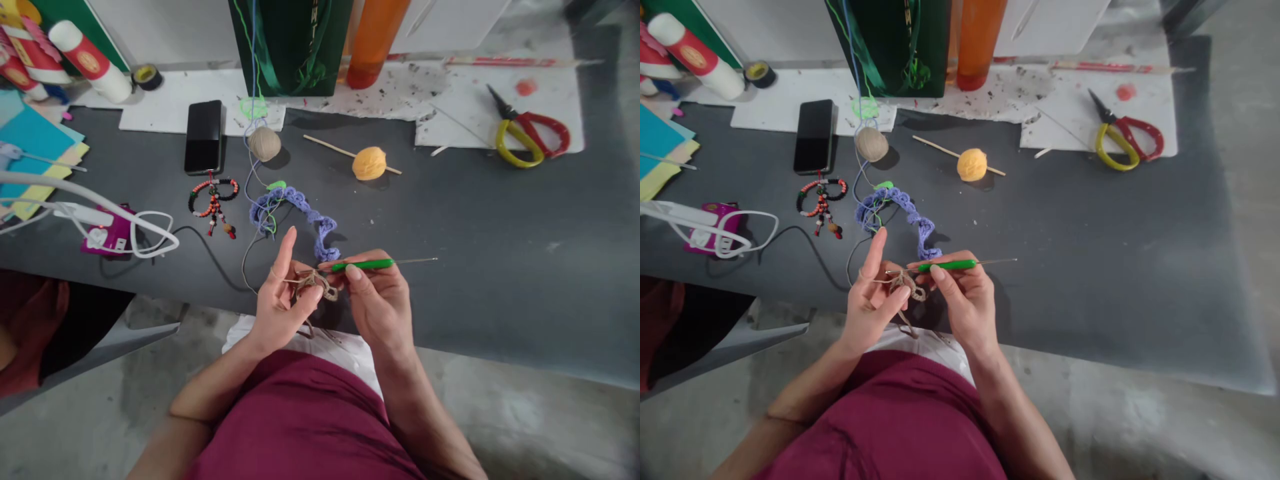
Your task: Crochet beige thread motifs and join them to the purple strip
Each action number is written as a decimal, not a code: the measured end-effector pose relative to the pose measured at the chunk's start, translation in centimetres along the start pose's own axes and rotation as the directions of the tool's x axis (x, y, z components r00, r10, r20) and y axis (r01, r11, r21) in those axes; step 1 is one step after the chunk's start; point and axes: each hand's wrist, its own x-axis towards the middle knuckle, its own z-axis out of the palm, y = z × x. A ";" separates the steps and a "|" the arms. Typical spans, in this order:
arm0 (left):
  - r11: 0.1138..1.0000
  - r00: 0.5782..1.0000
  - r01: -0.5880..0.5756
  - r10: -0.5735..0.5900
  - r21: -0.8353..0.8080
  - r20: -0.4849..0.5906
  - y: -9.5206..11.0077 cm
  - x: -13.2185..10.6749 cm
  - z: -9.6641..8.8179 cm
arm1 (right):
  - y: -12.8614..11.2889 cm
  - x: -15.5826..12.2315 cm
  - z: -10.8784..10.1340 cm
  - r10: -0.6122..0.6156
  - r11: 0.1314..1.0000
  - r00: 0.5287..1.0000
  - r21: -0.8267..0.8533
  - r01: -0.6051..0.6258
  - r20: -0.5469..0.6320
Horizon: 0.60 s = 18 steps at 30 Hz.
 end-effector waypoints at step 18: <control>0.993 0.993 0.115 -0.115 -0.019 0.012 1.1 0.3 -0.6 | -2.0 -0.9 -1.3 -0.107 0.870 0.979 -0.460 0.178 0.177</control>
